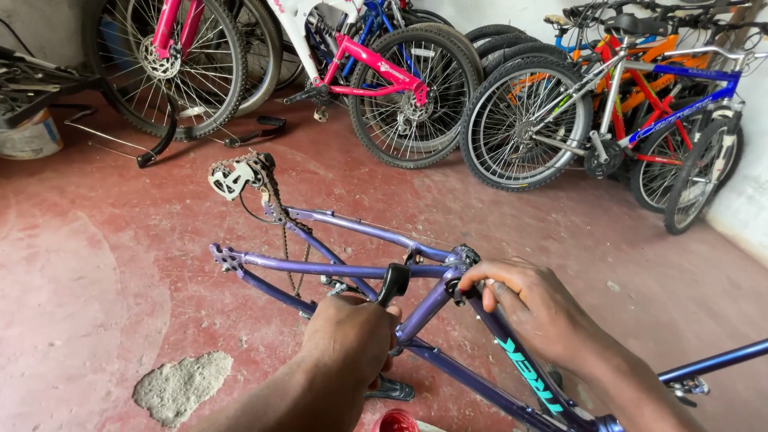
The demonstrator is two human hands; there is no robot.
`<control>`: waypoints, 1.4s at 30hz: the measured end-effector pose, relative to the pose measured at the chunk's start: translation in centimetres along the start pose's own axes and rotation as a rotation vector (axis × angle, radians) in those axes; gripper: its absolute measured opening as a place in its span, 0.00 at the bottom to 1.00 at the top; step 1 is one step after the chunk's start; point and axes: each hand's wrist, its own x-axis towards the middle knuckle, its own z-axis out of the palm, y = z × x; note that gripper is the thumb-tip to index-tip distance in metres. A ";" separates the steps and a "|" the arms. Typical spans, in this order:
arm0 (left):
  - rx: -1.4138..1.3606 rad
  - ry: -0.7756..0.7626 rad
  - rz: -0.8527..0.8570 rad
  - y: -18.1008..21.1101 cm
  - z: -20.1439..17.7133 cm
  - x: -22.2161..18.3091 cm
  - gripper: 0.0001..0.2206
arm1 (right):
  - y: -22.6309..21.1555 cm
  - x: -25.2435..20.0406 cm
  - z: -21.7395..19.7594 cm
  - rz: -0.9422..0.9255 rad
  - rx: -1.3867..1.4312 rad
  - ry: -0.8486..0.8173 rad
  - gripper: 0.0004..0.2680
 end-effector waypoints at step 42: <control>0.084 -0.005 0.049 -1.1 1.4 1.6 0.11 | 3.0 -2.5 2.1 0.529 0.942 -0.137 0.10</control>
